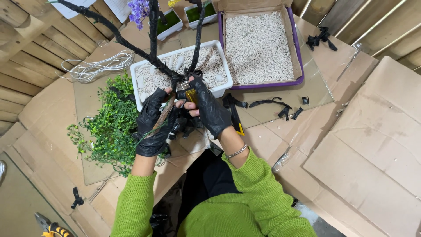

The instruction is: The person trims the branches of a small artificial tree using a utility knife. They hold the tree in a white container and carefully cut away excess material from the branches.

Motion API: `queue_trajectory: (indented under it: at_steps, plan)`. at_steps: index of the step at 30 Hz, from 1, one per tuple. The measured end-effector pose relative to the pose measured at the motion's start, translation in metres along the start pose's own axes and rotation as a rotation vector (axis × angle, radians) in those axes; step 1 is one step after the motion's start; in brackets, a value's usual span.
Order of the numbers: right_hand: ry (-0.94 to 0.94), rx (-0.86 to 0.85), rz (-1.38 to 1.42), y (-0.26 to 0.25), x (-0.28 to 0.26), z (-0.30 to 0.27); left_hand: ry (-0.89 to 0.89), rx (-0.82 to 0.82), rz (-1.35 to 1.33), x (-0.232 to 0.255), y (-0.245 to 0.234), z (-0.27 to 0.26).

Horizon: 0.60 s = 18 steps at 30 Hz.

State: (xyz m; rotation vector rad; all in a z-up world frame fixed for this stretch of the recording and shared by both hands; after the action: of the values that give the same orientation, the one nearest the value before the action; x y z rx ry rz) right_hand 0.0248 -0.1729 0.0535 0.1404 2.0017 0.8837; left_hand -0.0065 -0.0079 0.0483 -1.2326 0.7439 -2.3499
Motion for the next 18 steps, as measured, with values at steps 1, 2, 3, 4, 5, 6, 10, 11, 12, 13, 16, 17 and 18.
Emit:
queue_trajectory:
  at_steps: [1,2,3,4,5,6,10,11,12,13,16,17,18]
  plan:
    - [0.001,-0.001,-0.003,-0.002,0.0,0.002,0.0,0.003,0.0,-0.01,0.002,-0.001]
    - [0.002,0.003,0.001,-0.003,0.0,0.003,0.009,0.0,0.032,-0.021,0.005,-0.002]
    - [0.004,0.007,0.004,-0.005,0.0,0.005,0.018,-0.003,0.064,-0.031,0.007,-0.003]
    - [0.003,0.006,0.001,-0.004,-0.001,0.005,0.02,0.0,0.064,-0.026,0.002,-0.002]
    - [0.025,-0.027,0.034,-0.002,-0.002,0.005,0.025,-0.059,-0.001,-0.022,-0.002,-0.001]
    - [0.049,-0.061,0.069,0.0,-0.002,0.005,0.028,-0.118,-0.063,-0.017,-0.007,-0.001]
    - [0.072,-0.077,0.036,-0.013,-0.007,0.007,-0.006,-0.138,-0.049,0.009,-0.012,0.005]
    - [0.067,-0.093,0.064,-0.015,-0.007,0.009,0.002,-0.139,-0.015,0.003,-0.01,0.005]
    - [0.064,-0.111,0.092,-0.016,-0.007,0.012,0.008,-0.139,0.022,-0.002,-0.008,0.004]
    - [0.067,-0.114,0.09,-0.021,-0.003,0.018,0.006,-0.136,0.024,-0.003,-0.006,0.002]
    - [0.081,-0.1,0.061,-0.027,-0.001,0.028,0.041,-0.024,0.117,0.0,0.0,0.002]
    - [0.069,-0.07,0.057,-0.022,-0.003,0.025,0.027,0.008,0.1,0.004,0.001,0.003]
    - [0.058,-0.041,0.054,-0.018,-0.005,0.021,0.011,0.039,0.084,0.007,0.002,0.002]
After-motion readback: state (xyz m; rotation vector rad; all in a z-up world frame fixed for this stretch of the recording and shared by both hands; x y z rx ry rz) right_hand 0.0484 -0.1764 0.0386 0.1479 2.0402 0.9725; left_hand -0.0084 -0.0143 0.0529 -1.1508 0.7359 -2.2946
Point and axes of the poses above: each hand's wrist, its own z-axis towards the middle knuckle, its own y-axis out of the palm, x = y × z, the point moved 1 cm from there along z, towards the middle knuckle, and after that the axes turned 11 degrees about -x, right-handed, at the moved point
